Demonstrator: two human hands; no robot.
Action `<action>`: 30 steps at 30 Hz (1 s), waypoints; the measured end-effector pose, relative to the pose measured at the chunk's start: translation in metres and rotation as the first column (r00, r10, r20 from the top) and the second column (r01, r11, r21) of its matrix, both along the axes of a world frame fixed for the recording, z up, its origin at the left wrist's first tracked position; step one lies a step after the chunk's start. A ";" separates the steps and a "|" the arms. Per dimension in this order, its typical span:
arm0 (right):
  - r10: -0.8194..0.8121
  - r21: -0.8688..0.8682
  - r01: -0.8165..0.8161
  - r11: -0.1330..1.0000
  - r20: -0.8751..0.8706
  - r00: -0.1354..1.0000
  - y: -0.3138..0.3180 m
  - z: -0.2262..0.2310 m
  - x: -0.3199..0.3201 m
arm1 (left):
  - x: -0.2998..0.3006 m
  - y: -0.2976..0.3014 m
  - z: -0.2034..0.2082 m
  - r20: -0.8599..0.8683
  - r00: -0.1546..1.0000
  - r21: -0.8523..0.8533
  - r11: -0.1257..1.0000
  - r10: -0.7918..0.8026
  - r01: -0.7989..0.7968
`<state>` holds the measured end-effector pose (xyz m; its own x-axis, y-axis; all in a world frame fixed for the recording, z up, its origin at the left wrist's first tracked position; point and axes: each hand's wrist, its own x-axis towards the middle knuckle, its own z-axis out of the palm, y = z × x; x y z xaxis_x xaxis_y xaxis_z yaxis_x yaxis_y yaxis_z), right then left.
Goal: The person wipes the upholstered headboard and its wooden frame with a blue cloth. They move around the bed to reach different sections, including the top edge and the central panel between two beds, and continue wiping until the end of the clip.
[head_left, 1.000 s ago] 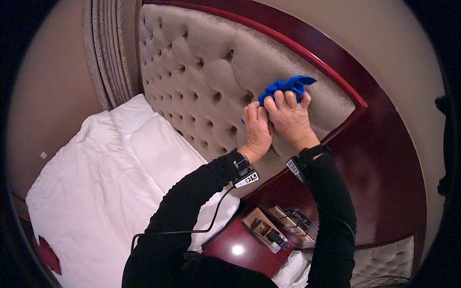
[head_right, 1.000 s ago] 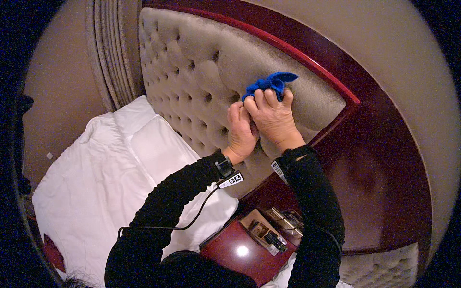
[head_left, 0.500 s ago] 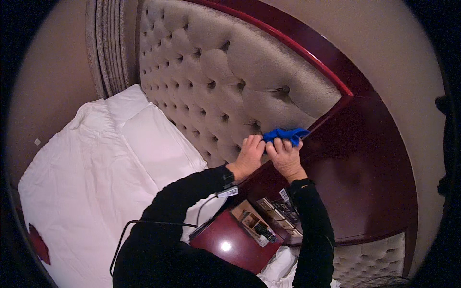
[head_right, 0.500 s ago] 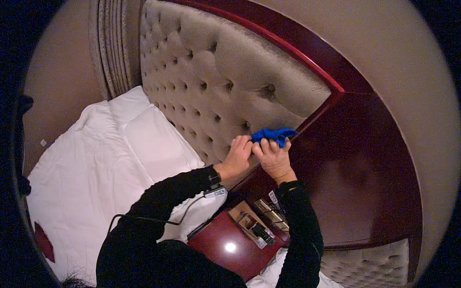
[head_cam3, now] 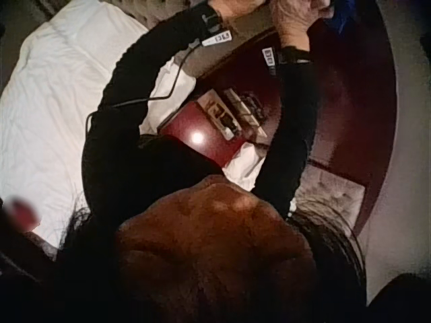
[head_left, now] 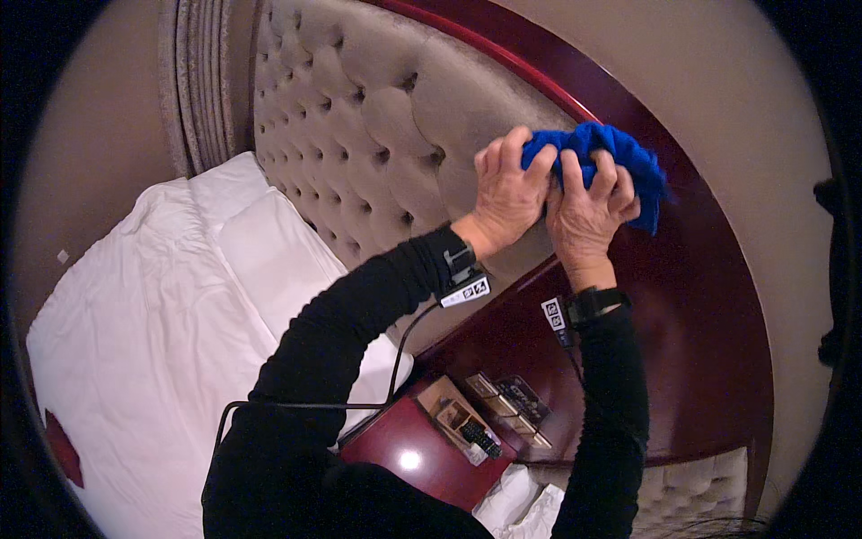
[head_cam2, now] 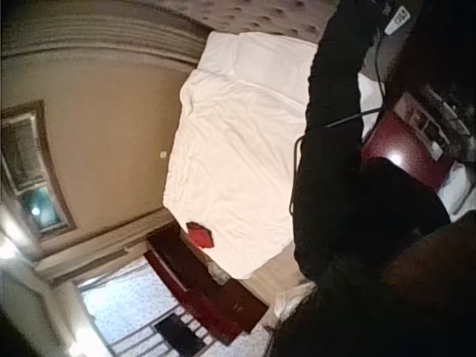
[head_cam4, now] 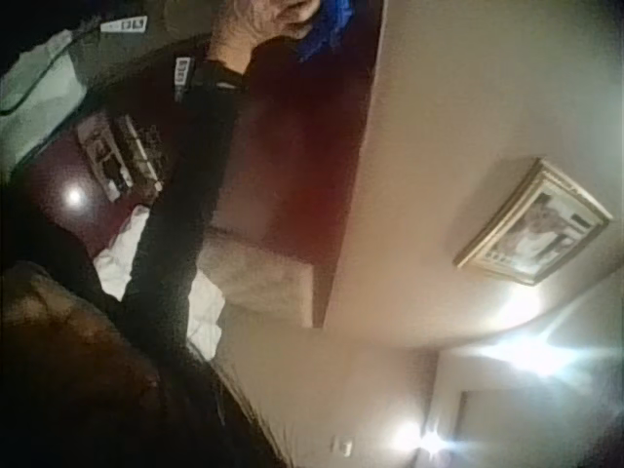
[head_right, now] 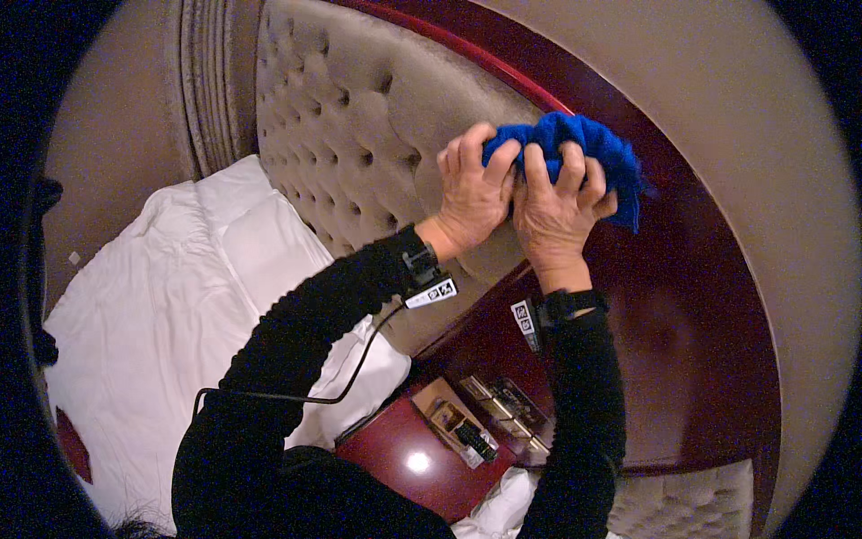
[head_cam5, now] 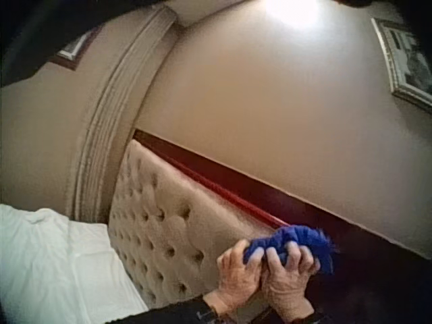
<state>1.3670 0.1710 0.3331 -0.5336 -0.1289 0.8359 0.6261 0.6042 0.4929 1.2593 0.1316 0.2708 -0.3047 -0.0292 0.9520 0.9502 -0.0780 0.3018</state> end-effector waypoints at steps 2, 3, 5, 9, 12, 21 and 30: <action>0.024 -0.039 -0.025 0.999 -0.027 0.999 0.009 -0.015 0.001 | 0.000 0.005 -0.025 -0.060 0.998 0.001 1.000 0.031 -0.031; 0.053 -0.010 -0.053 0.999 -0.002 0.999 0.013 -0.023 0.001 | 0.005 0.008 -0.038 0.035 0.999 -0.091 0.996 -0.002 0.005; 0.106 0.024 -0.107 0.994 0.024 0.994 0.018 -0.040 0.001 | 0.013 0.009 -0.066 0.100 0.995 -0.146 0.988 -0.027 0.042; 0.091 0.064 -0.113 0.992 0.278 0.956 0.011 -0.084 -0.002 | 0.016 0.000 -0.121 0.129 0.990 -0.169 0.982 -0.062 0.083; 0.099 -0.044 -0.089 0.995 0.367 0.925 0.007 -0.115 -0.007 | 0.009 -0.005 -0.159 0.159 0.986 -0.186 0.980 -0.043 0.072; 0.274 -0.322 -0.128 0.938 0.460 0.844 0.023 -0.178 -0.044 | -0.019 0.002 -0.221 0.153 0.988 -0.189 0.981 -0.019 0.048; 0.230 -0.211 -0.141 0.967 0.496 0.837 0.005 -0.174 -0.061 | -0.023 -0.001 -0.227 0.211 0.975 -0.190 0.982 0.065 -0.024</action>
